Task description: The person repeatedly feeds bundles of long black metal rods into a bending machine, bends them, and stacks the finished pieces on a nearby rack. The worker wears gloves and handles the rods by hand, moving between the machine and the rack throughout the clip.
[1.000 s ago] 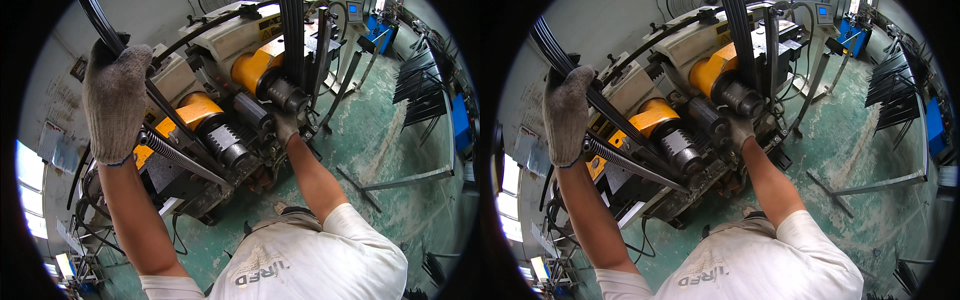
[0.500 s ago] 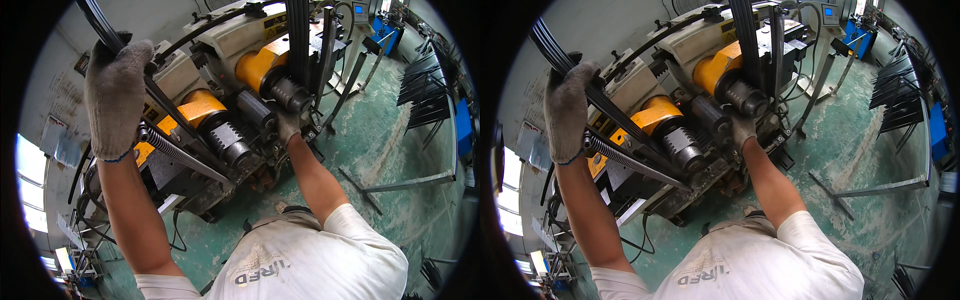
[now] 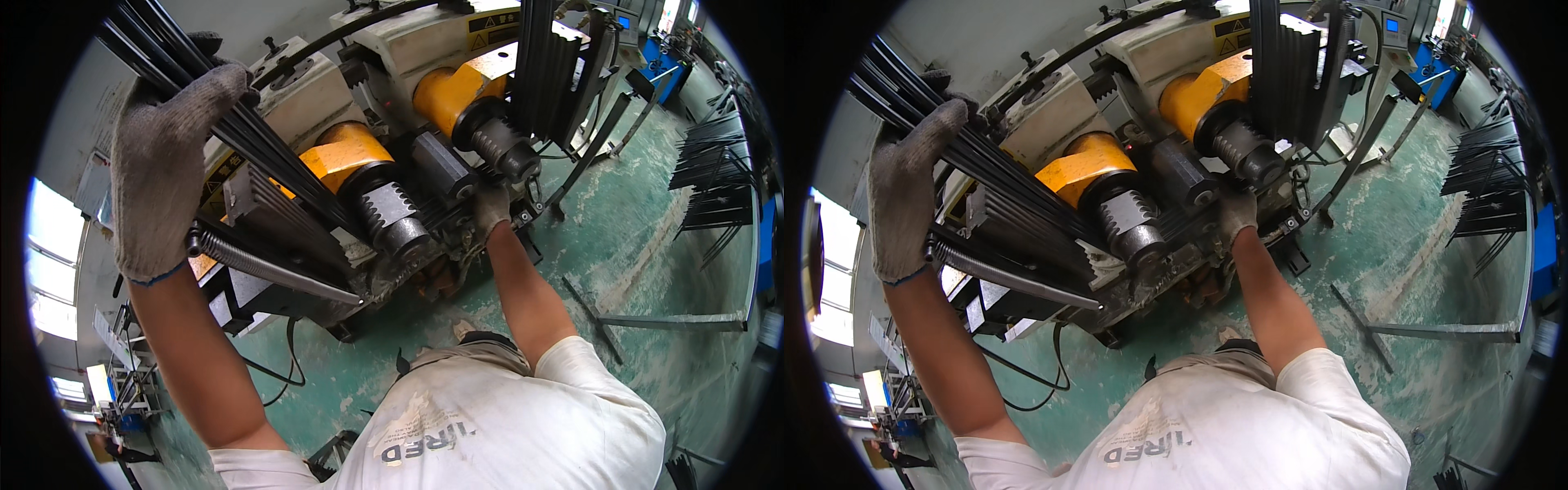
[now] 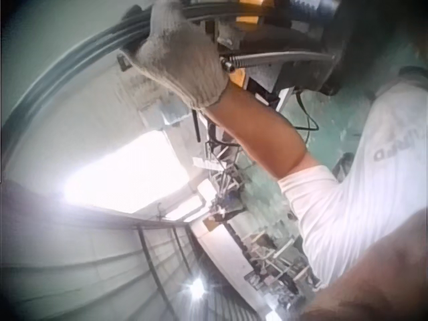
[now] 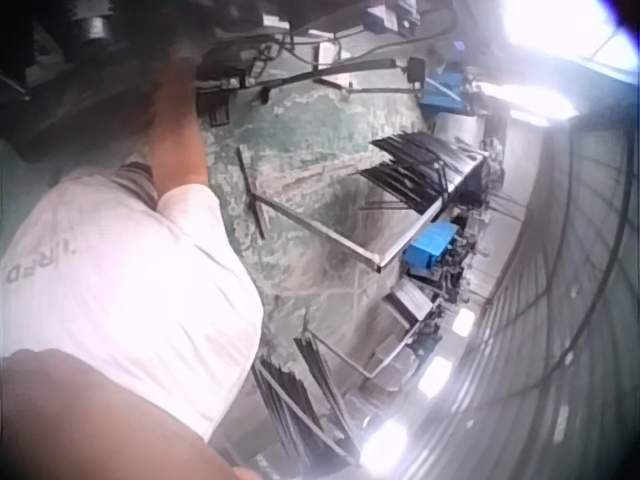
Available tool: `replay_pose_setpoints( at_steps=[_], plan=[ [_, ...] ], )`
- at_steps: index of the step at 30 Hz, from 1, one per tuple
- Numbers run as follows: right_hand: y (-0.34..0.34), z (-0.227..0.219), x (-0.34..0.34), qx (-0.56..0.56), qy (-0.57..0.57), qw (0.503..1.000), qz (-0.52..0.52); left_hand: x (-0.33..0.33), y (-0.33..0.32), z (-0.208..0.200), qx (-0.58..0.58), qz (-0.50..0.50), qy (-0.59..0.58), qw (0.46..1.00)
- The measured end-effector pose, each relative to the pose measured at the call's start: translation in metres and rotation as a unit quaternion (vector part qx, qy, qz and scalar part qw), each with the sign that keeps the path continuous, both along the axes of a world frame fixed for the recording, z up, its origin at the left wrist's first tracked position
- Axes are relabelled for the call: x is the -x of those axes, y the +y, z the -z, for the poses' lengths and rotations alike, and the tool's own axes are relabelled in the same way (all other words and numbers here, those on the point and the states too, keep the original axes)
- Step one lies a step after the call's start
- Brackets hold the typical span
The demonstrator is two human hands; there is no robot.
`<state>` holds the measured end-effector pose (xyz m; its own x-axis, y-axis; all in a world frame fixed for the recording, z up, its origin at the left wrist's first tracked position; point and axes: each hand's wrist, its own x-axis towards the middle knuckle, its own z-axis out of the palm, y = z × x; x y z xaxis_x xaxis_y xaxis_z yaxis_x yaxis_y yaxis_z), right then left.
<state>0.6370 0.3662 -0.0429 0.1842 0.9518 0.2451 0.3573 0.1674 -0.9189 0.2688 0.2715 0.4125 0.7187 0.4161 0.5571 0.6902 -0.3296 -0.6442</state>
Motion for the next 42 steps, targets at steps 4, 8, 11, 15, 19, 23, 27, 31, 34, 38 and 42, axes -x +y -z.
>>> replay_pose_setpoints(
  at_steps=[4, 8, 11, 15, 19, 23, 27, 31, 34, 38, 42],
  plan=[
    [-0.003, -0.012, 0.0, 0.012, -0.12, 0.993, -0.006, 0.02, 0.0, 0.007, 0.053, -0.017, -0.044, 0.997],
    [0.012, 0.014, -0.007, 0.041, 0.15, 0.988, -0.009, 0.011, -0.002, 0.005, 0.091, -0.008, -0.054, 0.994],
    [0.014, 0.022, -0.007, 0.009, 0.125, 0.992, 0.004, 0.006, -0.005, 0.001, 0.134, -0.001, -0.101, 0.986],
    [-0.005, -0.023, 0.012, 0.091, 0.38, 0.92, -0.026, 0.025, -0.018, -0.001, 0.098, -0.078, -0.035, 0.992],
    [-0.014, -0.043, 0.015, 0.12, 0.529, 0.84, -0.027, 0.001, -0.024, -0.001, 0.145, -0.008, -0.074, 0.987],
    [-0.019, -0.044, 0.013, 0.124, 0.484, 0.866, -0.015, -0.004, -0.024, -0.005, 0.154, -0.003, -0.038, 0.987],
    [-0.017, -0.035, 0.012, 0.101, 0.427, 0.898, -0.023, 0.013, -0.029, -0.01, 0.173, -0.036, -0.03, 0.984],
    [-0.019, -0.048, 0.012, 0.14, 0.485, 0.863, -0.013, 0.012, -0.017, -0.012, 0.196, 0.012, -0.035, 0.98],
    [-0.013, -0.035, 0.009, 0.139, 0.5, 0.855, -0.003, 0.008, -0.016, -0.012, 0.226, 0.038, -0.039, 0.973],
    [-0.012, -0.033, 0.012, 0.122, 0.456, 0.881, 0.014, 0.003, -0.031, -0.013, 0.125, -0.022, -0.04, 0.991],
    [-0.023, -0.047, -0.009, 0.195, 0.511, 0.819, -0.174, -0.049, -0.059, -0.014, 0.191, -0.07, -0.259, 0.944]
  ],
)
